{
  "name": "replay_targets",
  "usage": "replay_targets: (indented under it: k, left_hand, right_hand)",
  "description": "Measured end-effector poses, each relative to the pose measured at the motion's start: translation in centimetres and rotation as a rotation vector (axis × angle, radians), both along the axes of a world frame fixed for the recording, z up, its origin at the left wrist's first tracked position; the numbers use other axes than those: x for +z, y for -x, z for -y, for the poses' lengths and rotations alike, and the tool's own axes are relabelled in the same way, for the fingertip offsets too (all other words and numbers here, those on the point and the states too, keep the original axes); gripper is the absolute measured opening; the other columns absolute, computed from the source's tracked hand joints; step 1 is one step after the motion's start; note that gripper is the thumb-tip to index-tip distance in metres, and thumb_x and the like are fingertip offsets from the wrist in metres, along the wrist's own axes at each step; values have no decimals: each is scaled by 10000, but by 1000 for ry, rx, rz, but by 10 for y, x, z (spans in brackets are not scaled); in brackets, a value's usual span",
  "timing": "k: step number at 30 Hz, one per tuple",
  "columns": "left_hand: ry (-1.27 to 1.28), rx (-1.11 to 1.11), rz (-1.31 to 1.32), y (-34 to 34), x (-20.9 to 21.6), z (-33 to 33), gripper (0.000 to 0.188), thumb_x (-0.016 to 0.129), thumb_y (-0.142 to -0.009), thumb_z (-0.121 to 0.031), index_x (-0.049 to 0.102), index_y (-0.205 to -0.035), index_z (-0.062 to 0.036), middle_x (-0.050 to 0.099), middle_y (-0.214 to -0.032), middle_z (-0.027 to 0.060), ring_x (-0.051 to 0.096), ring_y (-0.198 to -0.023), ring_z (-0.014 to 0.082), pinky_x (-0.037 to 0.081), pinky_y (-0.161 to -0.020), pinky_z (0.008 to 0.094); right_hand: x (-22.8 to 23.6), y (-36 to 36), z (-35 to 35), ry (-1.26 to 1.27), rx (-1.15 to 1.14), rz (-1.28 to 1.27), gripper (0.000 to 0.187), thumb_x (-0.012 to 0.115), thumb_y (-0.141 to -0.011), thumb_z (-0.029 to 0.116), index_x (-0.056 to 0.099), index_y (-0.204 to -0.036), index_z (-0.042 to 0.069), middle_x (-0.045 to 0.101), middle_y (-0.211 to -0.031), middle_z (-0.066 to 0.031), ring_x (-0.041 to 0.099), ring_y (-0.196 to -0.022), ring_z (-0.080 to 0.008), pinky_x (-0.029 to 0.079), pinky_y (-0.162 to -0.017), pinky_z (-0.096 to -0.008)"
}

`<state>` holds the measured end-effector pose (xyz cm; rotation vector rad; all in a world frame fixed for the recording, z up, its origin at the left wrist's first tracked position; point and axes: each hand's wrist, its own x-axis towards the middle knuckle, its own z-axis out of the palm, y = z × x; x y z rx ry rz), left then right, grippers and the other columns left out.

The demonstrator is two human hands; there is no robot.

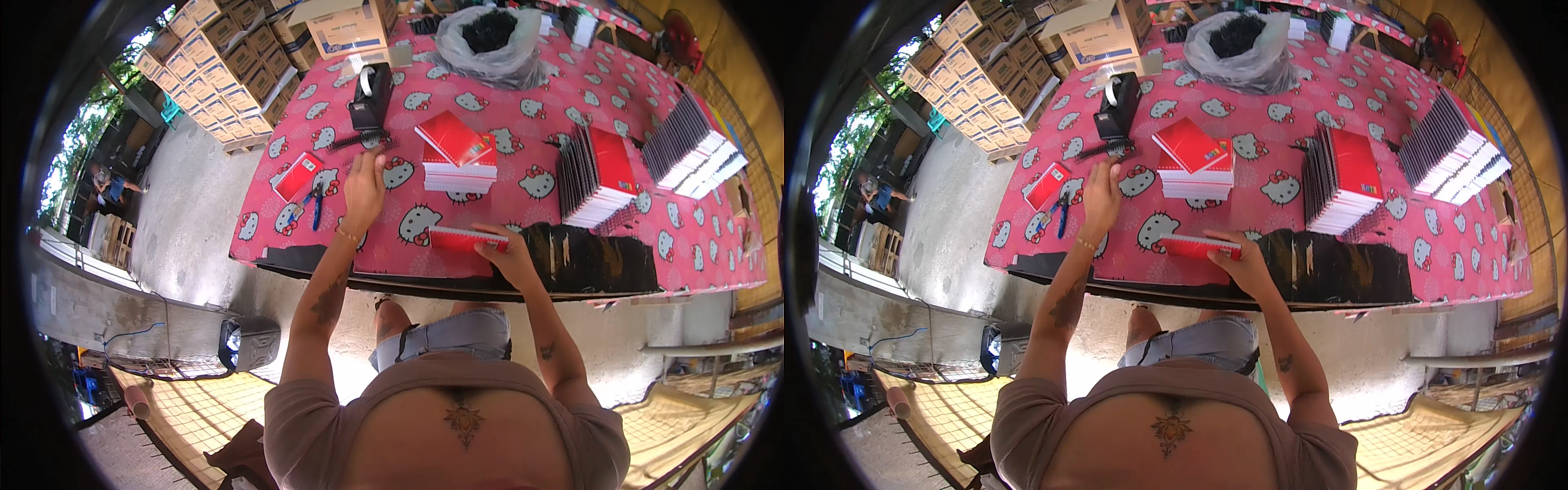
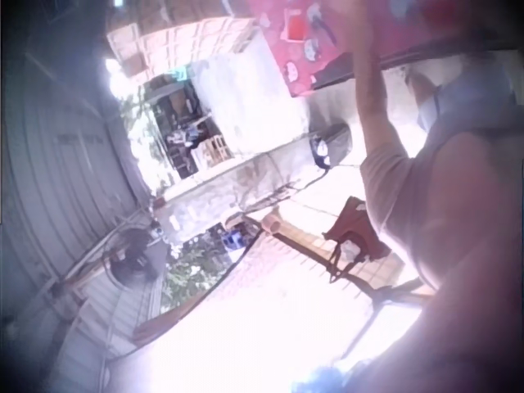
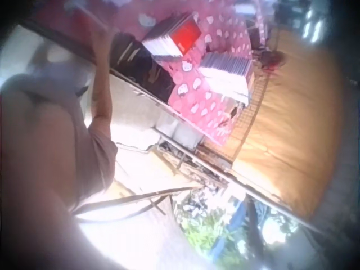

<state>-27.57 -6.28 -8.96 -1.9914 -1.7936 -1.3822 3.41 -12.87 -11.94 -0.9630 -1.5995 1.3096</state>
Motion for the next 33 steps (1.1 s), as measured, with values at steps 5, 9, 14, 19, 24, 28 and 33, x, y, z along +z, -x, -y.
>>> replay_targets:
  k: [5,9,14,19,24,28,33]
  left_hand:
    - [271,-274,200,-42,19,89,217,605,-976,-123,686,-1122,15,649,-867,140,618,-737,190,472,-634,330]
    - [248,-331,268,-51,6,112,181,676,-919,-70,716,-1080,3,666,-873,115,641,-765,149,490,-644,292]
    - [210,-295,253,-52,3,110,176,707,-889,-53,729,-1059,-13,681,-843,112,656,-733,173,502,-653,280]
    - [218,-254,215,-49,1,107,164,710,-887,-60,720,-1044,-14,676,-821,115,650,-707,189,496,-636,293]
    - [256,-390,232,-44,6,99,144,719,-891,-91,686,-1004,-8,659,-823,107,634,-699,194,487,-626,306]
    - [367,-528,112,-38,11,91,171,704,-907,-118,670,-1045,-24,637,-861,100,621,-714,184,479,-624,311]
    - [257,-468,-62,-50,28,93,152,659,-934,-170,639,-1022,-47,600,-907,87,624,-740,240,485,-685,342]
  right_hand:
    - [-1,2,-3,18,57,18,316,703,-904,82,685,-1217,34,695,-1013,-80,601,-913,-114,482,-835,-254]
    - [-3,6,-3,5,35,2,301,699,-906,75,688,-1203,28,702,-1005,-76,598,-896,-109,484,-826,-253]
    - [-7,6,-3,-12,18,24,291,703,-904,75,690,-1190,20,708,-1022,-71,600,-905,-106,483,-837,-253]
    - [-10,6,-4,1,18,2,286,704,-905,72,691,-1185,18,708,-1028,-70,598,-928,-109,477,-852,-253]
    - [-4,5,-2,-36,46,16,270,701,-907,68,692,-1172,14,698,-1040,-67,597,-939,-108,475,-849,-254]
    - [-6,3,-2,-48,69,20,269,697,-913,72,688,-1174,10,700,-1034,-64,598,-925,-104,480,-836,-250]
    - [2,4,5,31,66,-80,266,676,-931,74,679,-1186,-1,702,-1019,-49,602,-915,-96,493,-833,-252]
